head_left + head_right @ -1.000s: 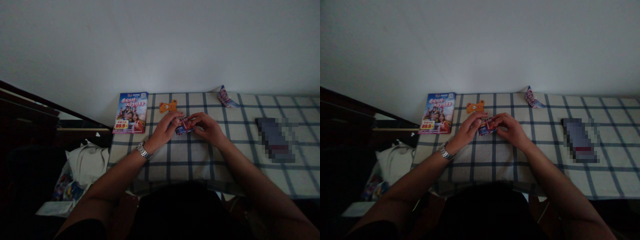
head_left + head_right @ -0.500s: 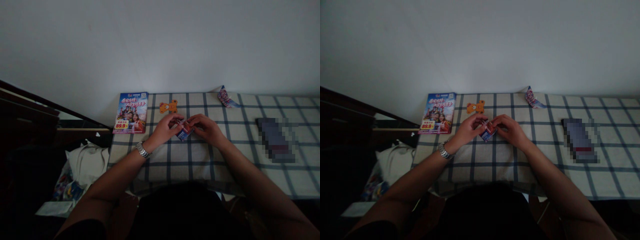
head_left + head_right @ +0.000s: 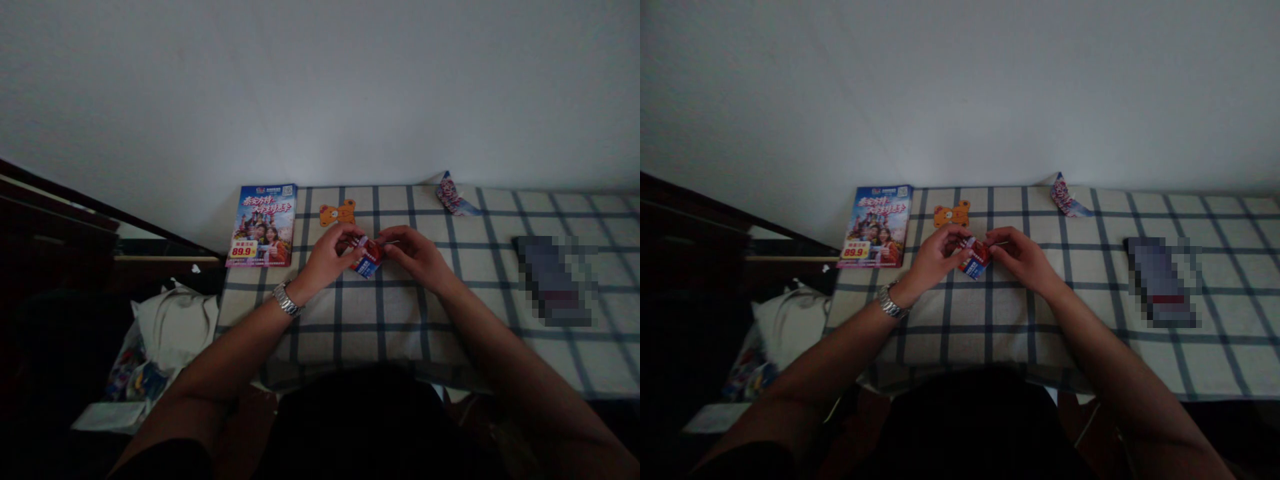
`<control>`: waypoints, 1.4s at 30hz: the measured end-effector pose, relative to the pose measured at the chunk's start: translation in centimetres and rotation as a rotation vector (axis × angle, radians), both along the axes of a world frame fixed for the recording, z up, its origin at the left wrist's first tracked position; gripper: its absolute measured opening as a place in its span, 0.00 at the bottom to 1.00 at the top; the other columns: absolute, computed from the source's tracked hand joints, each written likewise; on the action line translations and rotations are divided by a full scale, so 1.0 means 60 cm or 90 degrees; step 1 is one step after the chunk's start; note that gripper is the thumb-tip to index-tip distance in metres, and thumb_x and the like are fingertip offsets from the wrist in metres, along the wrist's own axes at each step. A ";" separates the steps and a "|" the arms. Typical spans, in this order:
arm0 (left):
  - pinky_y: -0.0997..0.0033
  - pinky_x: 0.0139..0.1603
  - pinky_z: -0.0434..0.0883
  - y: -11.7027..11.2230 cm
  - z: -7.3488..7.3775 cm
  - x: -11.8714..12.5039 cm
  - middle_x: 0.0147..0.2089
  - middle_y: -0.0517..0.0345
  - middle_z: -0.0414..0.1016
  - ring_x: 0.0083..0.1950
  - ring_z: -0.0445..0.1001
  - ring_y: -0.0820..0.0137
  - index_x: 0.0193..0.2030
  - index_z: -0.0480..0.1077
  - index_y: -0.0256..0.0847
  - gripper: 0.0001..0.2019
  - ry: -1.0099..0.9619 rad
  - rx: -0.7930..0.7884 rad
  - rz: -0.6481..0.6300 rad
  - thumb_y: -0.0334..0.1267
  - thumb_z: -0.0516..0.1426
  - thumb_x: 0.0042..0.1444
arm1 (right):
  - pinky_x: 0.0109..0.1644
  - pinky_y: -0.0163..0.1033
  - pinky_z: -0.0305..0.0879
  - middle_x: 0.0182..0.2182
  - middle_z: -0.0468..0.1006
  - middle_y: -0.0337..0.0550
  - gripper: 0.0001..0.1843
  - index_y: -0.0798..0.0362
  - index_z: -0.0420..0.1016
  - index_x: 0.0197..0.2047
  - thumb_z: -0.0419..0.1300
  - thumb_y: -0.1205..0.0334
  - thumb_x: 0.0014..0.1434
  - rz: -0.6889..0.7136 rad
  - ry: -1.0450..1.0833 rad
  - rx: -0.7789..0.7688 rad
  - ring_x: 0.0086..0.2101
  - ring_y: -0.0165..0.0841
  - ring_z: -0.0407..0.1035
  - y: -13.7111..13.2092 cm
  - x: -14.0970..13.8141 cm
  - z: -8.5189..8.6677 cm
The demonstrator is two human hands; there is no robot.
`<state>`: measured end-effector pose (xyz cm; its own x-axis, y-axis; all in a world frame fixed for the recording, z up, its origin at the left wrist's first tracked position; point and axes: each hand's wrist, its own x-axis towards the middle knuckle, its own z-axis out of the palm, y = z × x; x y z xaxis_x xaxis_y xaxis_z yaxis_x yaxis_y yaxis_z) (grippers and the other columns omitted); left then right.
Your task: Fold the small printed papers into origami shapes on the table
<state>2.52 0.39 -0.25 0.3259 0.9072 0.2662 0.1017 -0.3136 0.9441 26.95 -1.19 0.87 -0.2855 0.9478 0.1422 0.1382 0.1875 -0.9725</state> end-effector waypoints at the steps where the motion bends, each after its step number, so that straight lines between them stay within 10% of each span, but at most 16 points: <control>1: 0.63 0.56 0.80 0.000 0.000 0.001 0.52 0.50 0.80 0.52 0.81 0.65 0.54 0.72 0.41 0.15 -0.007 -0.005 0.001 0.36 0.68 0.64 | 0.55 0.50 0.82 0.49 0.85 0.45 0.19 0.45 0.77 0.55 0.70 0.48 0.66 0.000 0.012 -0.019 0.48 0.40 0.82 0.000 -0.001 -0.001; 42: 0.71 0.44 0.76 -0.013 0.014 0.008 0.41 0.56 0.82 0.41 0.80 0.69 0.47 0.78 0.41 0.09 0.063 0.014 -0.015 0.44 0.63 0.70 | 0.47 0.45 0.79 0.42 0.87 0.45 0.14 0.48 0.84 0.49 0.71 0.51 0.64 -0.083 -0.061 0.016 0.42 0.40 0.82 -0.011 -0.012 0.004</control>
<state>2.98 -0.38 0.61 0.3730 0.8931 0.2515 0.1872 -0.3379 0.9224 26.20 -1.88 1.11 -0.1736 0.9743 0.1435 0.2551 0.1852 -0.9490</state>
